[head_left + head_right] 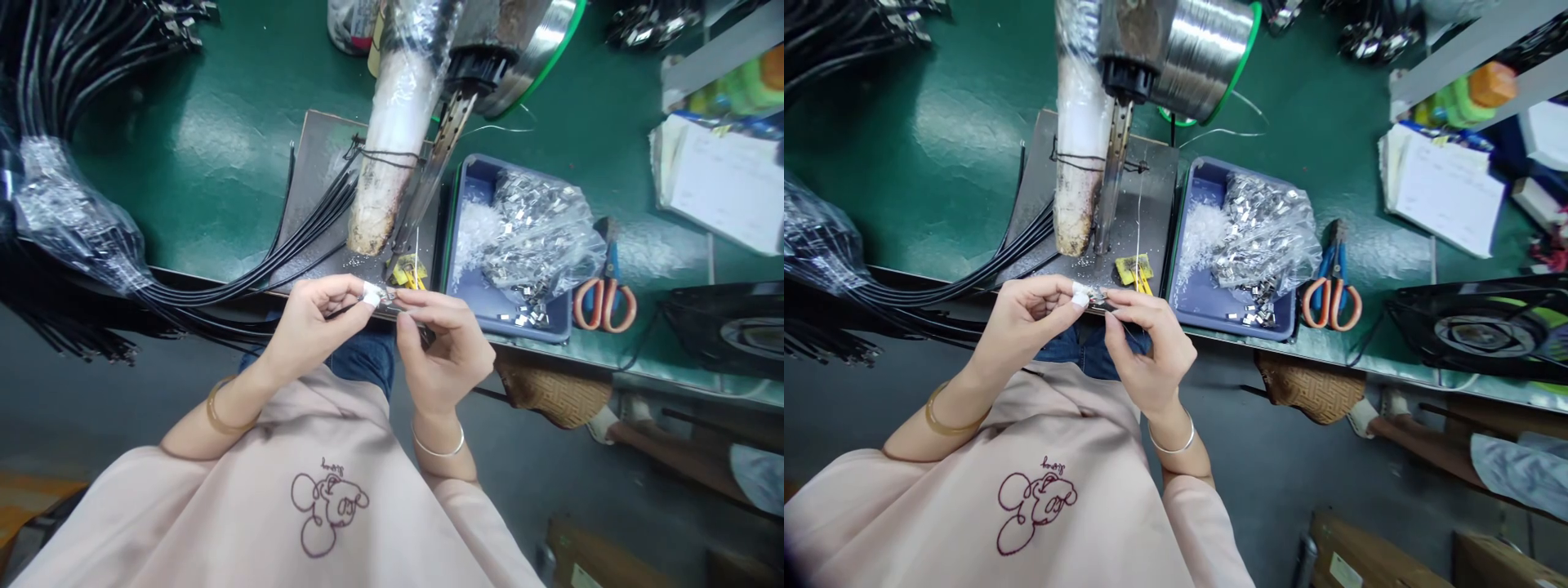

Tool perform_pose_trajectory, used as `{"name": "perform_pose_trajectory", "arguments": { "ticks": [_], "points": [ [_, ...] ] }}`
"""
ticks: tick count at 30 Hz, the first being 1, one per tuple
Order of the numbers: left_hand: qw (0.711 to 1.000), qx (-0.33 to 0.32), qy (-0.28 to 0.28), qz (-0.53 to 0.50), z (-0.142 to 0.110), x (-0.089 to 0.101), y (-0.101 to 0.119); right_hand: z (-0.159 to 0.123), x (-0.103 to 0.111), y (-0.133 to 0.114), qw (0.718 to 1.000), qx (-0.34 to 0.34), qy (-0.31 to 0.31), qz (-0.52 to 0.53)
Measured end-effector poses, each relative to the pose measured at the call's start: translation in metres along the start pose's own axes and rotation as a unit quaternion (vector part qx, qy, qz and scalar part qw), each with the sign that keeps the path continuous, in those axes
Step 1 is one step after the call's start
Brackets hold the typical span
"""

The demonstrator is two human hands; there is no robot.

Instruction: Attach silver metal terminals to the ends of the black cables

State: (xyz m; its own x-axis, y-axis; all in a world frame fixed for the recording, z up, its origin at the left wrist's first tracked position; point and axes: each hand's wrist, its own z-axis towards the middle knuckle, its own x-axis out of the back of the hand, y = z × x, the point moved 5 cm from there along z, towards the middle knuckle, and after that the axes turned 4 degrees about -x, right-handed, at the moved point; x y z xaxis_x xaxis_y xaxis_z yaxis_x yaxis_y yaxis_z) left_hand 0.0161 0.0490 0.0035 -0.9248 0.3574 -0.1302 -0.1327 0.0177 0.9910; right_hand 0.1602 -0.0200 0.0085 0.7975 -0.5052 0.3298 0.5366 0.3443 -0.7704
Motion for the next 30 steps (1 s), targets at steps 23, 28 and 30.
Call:
{"name": "perform_pose_trajectory", "arguments": {
  "ticks": [23, 28, 30],
  "points": [
    [0.995, -0.049, 0.050, 0.075, 0.012, 0.000, 0.000, 0.016, -0.009, -0.002, 0.994, 0.075, 0.014, -0.081],
    [0.992, -0.068, 0.058, 0.087, 0.013, 0.000, 0.004, 0.019, -0.010, -0.002, 0.994, 0.078, 0.017, -0.077],
    [0.991, -0.078, 0.059, 0.090, 0.012, 0.000, 0.007, 0.020, -0.010, -0.005, 0.993, 0.083, 0.019, -0.085]
  ]
}}
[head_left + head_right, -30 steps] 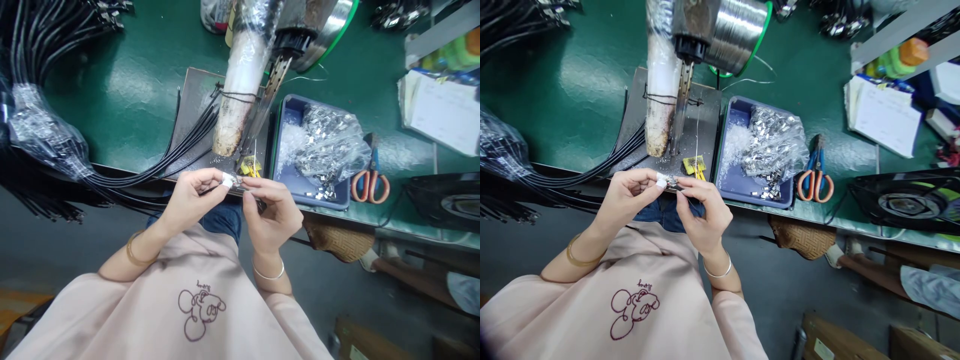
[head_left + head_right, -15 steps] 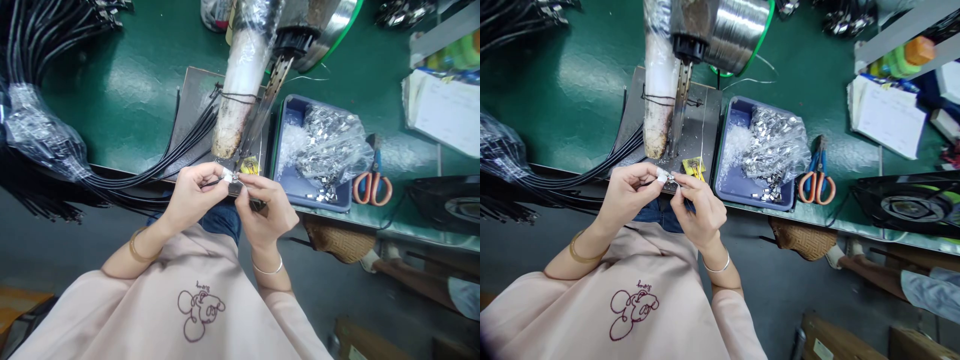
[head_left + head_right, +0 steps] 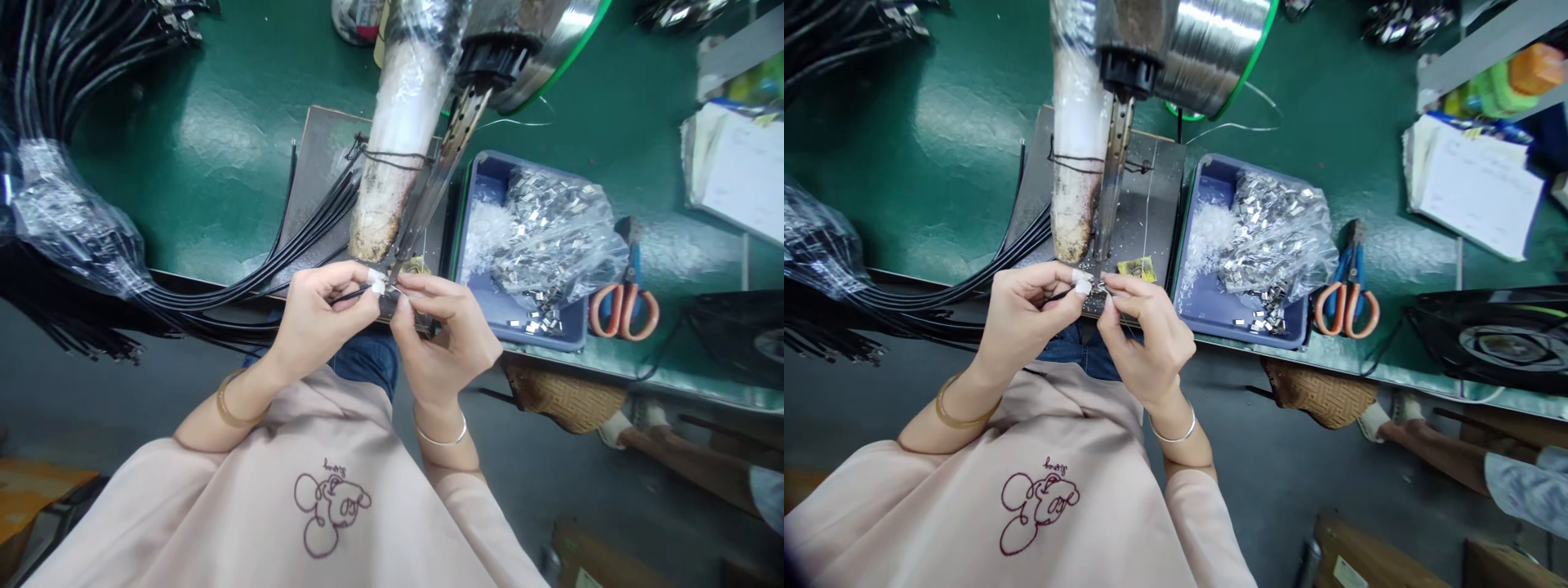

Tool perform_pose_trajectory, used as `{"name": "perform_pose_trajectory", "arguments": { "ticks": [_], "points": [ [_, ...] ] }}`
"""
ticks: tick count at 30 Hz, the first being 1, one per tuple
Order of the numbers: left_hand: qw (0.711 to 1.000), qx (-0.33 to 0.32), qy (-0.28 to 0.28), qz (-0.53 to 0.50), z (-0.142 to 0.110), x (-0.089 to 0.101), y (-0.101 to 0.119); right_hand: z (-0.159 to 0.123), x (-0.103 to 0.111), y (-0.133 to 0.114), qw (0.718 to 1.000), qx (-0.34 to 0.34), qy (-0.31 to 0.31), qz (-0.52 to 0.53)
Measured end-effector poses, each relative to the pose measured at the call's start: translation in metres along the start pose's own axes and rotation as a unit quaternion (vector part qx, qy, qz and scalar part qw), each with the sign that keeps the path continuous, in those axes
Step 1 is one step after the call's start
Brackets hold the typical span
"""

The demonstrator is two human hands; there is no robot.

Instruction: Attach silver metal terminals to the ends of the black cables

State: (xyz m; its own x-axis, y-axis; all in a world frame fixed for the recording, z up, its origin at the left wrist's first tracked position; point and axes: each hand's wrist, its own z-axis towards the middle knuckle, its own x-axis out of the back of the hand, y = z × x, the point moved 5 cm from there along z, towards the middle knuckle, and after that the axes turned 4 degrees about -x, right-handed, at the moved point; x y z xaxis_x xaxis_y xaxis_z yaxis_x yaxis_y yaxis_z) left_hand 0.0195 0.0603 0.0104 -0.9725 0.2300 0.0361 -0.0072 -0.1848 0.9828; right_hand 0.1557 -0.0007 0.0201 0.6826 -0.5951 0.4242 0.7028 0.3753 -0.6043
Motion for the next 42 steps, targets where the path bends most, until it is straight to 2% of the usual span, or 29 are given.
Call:
{"name": "perform_pose_trajectory", "arguments": {
  "ticks": [5, 11, 19, 25, 36, 42],
  "points": [
    [1.000, -0.008, 0.000, 0.002, -0.001, 0.002, 0.003, 0.003, 0.001, -0.006, 0.999, 0.017, -0.005, -0.030],
    [1.000, 0.007, -0.007, 0.003, -0.001, 0.002, 0.001, -0.001, 0.002, -0.005, 0.999, 0.007, -0.029, -0.024],
    [1.000, 0.005, 0.005, 0.005, -0.002, 0.002, 0.002, 0.000, 0.002, -0.005, 0.999, 0.011, -0.024, -0.018],
    [0.998, -0.024, -0.016, 0.053, -0.002, 0.002, 0.005, 0.001, 0.001, -0.003, 1.000, 0.011, -0.020, -0.021],
    [0.992, -0.101, -0.008, 0.082, -0.003, 0.001, 0.012, 0.003, 0.002, -0.009, 0.999, 0.017, -0.020, -0.048],
    [0.995, -0.060, -0.025, 0.075, -0.001, 0.002, 0.010, 0.002, 0.003, -0.010, 0.997, 0.024, -0.031, -0.064]
  ]
}}
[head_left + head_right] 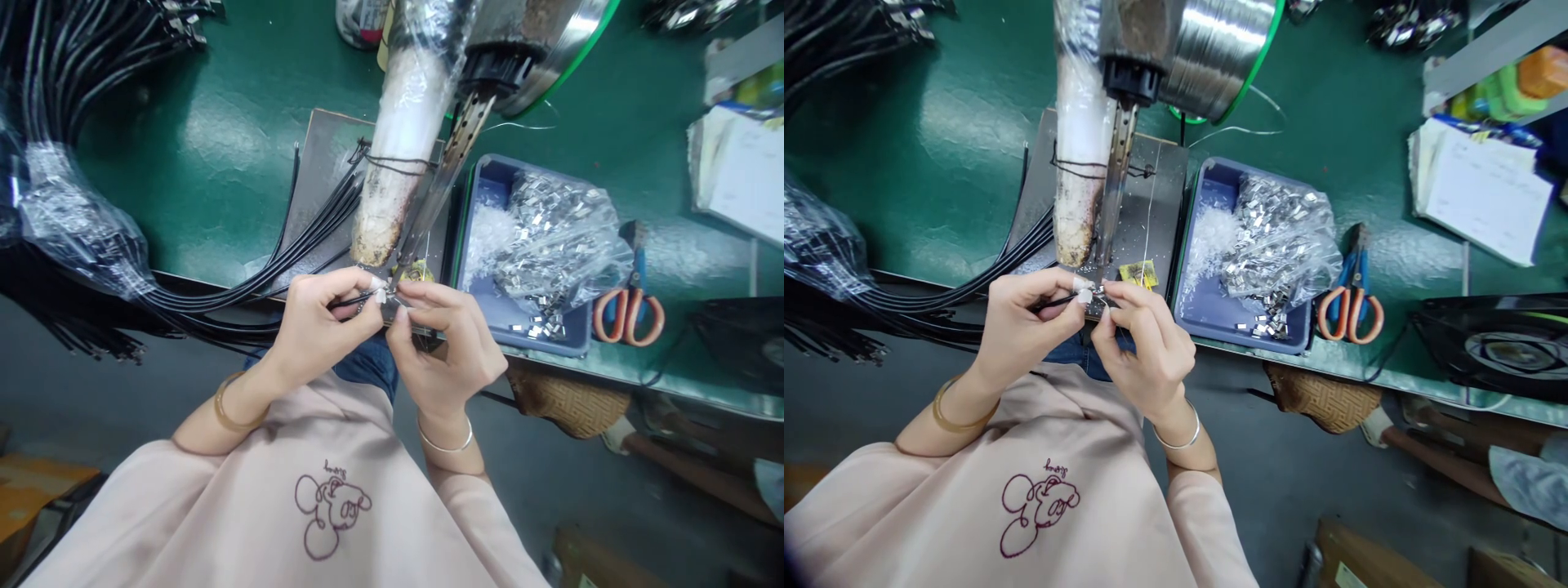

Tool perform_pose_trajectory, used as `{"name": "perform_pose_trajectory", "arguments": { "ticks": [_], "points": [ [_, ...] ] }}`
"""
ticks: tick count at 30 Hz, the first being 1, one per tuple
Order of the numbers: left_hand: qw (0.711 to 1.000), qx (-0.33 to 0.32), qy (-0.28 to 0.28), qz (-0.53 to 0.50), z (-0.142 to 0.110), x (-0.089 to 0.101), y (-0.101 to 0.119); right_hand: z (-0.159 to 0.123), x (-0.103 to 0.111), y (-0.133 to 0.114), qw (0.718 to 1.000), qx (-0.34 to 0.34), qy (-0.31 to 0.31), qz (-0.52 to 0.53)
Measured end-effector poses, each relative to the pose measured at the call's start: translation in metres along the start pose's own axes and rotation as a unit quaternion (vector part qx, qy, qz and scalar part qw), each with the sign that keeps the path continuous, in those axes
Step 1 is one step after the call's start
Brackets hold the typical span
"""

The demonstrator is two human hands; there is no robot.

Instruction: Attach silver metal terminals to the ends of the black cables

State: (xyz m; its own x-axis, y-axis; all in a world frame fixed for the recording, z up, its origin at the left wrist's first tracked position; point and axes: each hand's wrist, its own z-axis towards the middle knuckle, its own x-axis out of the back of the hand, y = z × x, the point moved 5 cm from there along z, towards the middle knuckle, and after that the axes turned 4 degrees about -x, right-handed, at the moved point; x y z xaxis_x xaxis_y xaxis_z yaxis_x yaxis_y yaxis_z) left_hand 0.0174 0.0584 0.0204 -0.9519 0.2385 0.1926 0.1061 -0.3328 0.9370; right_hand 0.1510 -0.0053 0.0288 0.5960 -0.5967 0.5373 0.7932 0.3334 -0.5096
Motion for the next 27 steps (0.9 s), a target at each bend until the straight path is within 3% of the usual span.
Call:
{"name": "perform_pose_trajectory", "arguments": {
  "ticks": [6, 17, 27],
  "points": [
    [1.000, 0.015, -0.005, 0.011, -0.0023, -0.0004, -0.0032, 0.0005, -0.0011, 0.0018, 1.000, 0.013, -0.007, 0.004],
    [0.996, -0.071, 0.021, 0.043, -0.0018, 0.0009, 0.0044, 0.0039, -0.0021, -0.0007, 1.000, 0.007, 0.006, 0.007],
    [0.999, -0.005, -0.005, 0.034, -0.0023, 0.0011, 0.0005, 0.0005, -0.0006, 0.0022, 1.000, 0.008, -0.004, 0.008]
  ]
}}
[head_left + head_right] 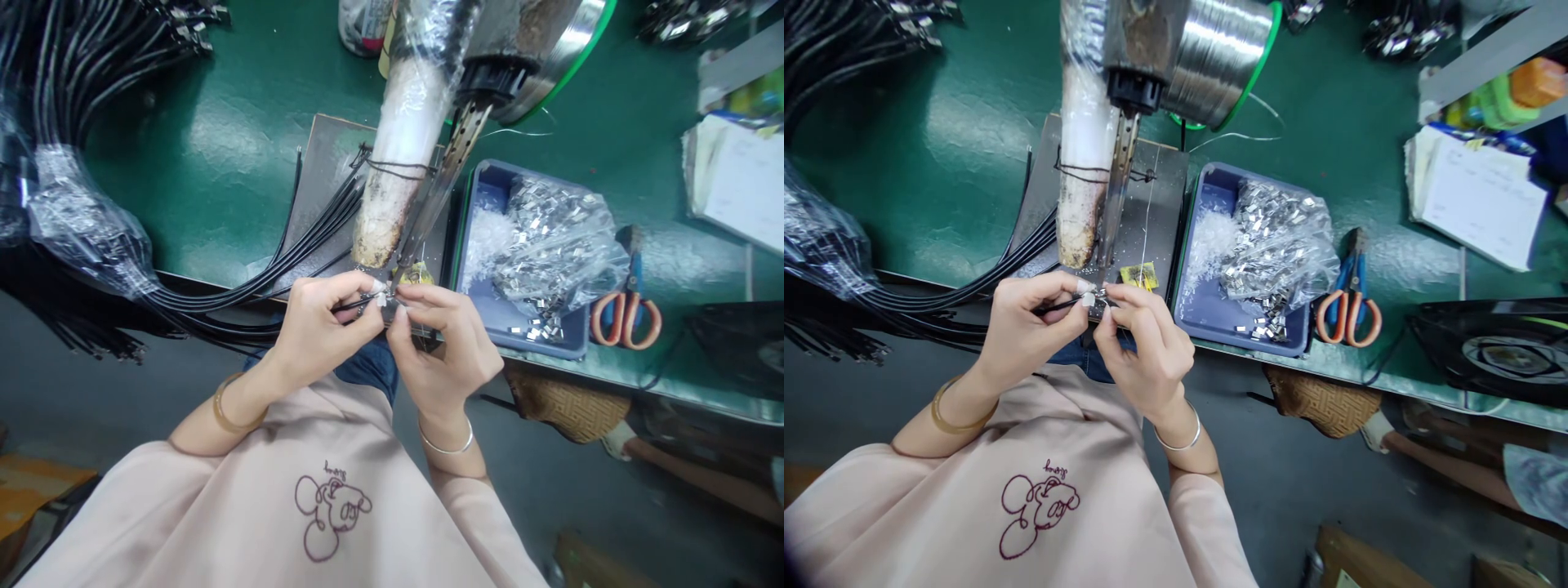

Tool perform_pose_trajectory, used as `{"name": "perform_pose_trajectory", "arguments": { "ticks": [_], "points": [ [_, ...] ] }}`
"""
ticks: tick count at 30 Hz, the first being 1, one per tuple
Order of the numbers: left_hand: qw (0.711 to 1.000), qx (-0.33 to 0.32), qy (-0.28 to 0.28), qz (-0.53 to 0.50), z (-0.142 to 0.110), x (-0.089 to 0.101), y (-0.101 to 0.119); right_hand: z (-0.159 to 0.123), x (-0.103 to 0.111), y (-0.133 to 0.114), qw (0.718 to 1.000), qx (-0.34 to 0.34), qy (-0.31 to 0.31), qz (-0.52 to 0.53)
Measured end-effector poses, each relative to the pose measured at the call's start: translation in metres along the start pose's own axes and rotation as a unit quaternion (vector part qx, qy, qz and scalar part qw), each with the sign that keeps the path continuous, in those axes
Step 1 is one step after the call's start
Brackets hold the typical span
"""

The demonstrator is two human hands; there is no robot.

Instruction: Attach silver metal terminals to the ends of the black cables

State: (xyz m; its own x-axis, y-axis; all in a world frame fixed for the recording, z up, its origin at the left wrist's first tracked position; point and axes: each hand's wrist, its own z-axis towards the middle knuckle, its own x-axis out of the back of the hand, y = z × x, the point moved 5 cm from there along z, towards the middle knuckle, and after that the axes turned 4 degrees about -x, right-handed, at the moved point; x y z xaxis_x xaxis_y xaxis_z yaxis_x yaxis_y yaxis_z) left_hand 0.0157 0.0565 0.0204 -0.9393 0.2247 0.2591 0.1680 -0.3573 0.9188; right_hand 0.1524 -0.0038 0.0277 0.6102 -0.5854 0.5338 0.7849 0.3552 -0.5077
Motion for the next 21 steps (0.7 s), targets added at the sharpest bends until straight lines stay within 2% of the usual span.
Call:
{"name": "perform_pose_trajectory", "arguments": {
  "ticks": [3, 9, 16, 18, 21],
  "points": [
    [1.000, -0.007, 0.007, 0.005, -0.0007, 0.0002, -0.0005, 0.0006, -0.0005, 0.0001, 1.000, -0.005, 0.001, 0.001],
    [0.997, -0.078, 0.012, 0.018, -0.0028, -0.0007, 0.0023, 0.0022, -0.0011, 0.0001, 1.000, -0.004, 0.006, -0.004],
    [0.994, -0.107, 0.029, 0.019, -0.0024, -0.0001, 0.0043, 0.0022, 0.0001, -0.0023, 1.000, -0.002, 0.013, -0.015],
    [0.995, -0.097, 0.023, 0.004, -0.0017, 0.0004, 0.0041, 0.0014, 0.0007, -0.0030, 1.000, -0.001, 0.014, -0.017],
    [0.999, -0.034, -0.009, -0.034, -0.0012, -0.0014, -0.0018, -0.0010, 0.0011, -0.0029, 1.000, 0.008, 0.012, -0.016]
  ]
}}
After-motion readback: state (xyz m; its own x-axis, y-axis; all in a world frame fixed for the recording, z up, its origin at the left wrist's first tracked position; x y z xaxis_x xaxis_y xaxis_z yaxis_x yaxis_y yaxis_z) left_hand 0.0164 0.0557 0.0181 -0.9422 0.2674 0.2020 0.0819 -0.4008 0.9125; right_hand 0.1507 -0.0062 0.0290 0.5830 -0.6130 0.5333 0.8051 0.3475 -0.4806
